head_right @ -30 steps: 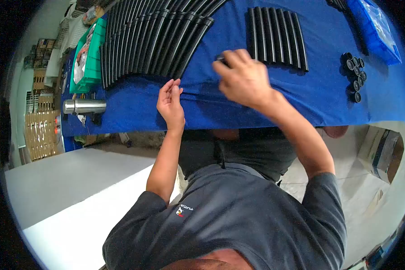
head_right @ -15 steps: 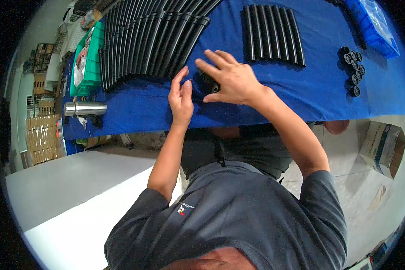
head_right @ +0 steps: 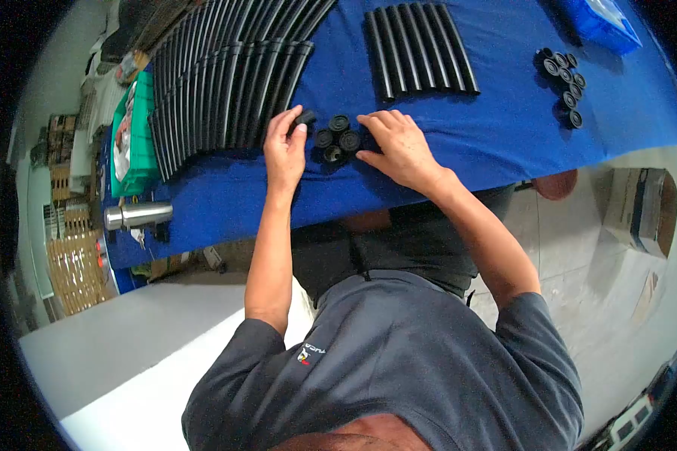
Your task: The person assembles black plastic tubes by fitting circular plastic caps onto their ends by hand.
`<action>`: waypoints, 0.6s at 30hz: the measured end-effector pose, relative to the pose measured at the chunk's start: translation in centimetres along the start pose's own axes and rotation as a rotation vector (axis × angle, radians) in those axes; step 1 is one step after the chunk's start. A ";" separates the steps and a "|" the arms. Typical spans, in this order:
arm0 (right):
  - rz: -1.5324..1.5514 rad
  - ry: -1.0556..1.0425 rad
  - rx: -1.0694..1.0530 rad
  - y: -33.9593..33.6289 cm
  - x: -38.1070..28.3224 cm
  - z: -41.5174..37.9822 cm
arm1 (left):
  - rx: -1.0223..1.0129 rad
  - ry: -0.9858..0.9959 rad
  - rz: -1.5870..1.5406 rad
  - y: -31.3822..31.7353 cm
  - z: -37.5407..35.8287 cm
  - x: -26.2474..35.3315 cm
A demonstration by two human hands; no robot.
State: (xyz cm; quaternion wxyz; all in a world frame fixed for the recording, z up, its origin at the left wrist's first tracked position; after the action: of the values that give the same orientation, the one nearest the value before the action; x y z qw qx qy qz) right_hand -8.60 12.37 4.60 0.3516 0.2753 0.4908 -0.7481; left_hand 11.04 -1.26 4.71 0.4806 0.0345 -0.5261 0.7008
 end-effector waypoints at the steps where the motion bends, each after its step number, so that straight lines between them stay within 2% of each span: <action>1: -0.004 0.009 -0.003 0.0 0.0 0.0 | -0.007 0.040 0.016 -0.1 0.5 0.2; 4: 0.058 0.028 0.042 0.1 0.2 -0.6 | -0.076 -0.127 -0.189 0.6 1.3 0.2; 7: 0.022 -0.048 0.148 -1.0 0.4 -1.5 | -0.210 -0.036 0.042 2.2 1.5 -1.6; 9: 0.052 -0.032 0.155 -2.6 -0.1 -2.4 | -0.192 -0.049 -0.107 3.0 1.3 -2.3; 10: 0.048 -0.041 0.166 -3.0 -0.1 -3.0 | -0.144 -0.081 -0.188 2.5 1.2 -0.7; 11: 0.019 -0.054 0.165 -3.5 -0.1 -3.3 | -0.162 -0.049 -0.213 1.8 1.0 0.9; 13: -0.016 -0.076 0.154 -4.7 -0.3 -4.7 | -0.168 0.274 0.025 1.2 0.4 3.2; 15: -0.023 -0.062 0.193 -5.6 -0.3 -5.8 | -0.246 0.350 0.179 1.8 -0.3 4.6; 18: -0.061 -0.038 0.251 -8.1 -0.1 -7.6 | -0.321 0.404 0.247 3.1 -1.2 4.6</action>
State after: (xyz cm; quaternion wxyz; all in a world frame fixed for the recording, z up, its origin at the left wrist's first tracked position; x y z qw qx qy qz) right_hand -14.44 21.63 6.28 0.3007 0.2877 0.3946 -0.8192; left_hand 6.90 2.63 4.58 0.4861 -0.2466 -0.5241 0.6544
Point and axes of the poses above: each hand's wrist, its own z-axis towards the middle knuckle, its own y-axis out of the palm, x = y × z, the point moved 4 cm from there along z, towards the middle knuckle, and after that the axes turned 13 degrees about z, right-handed, at the moved point
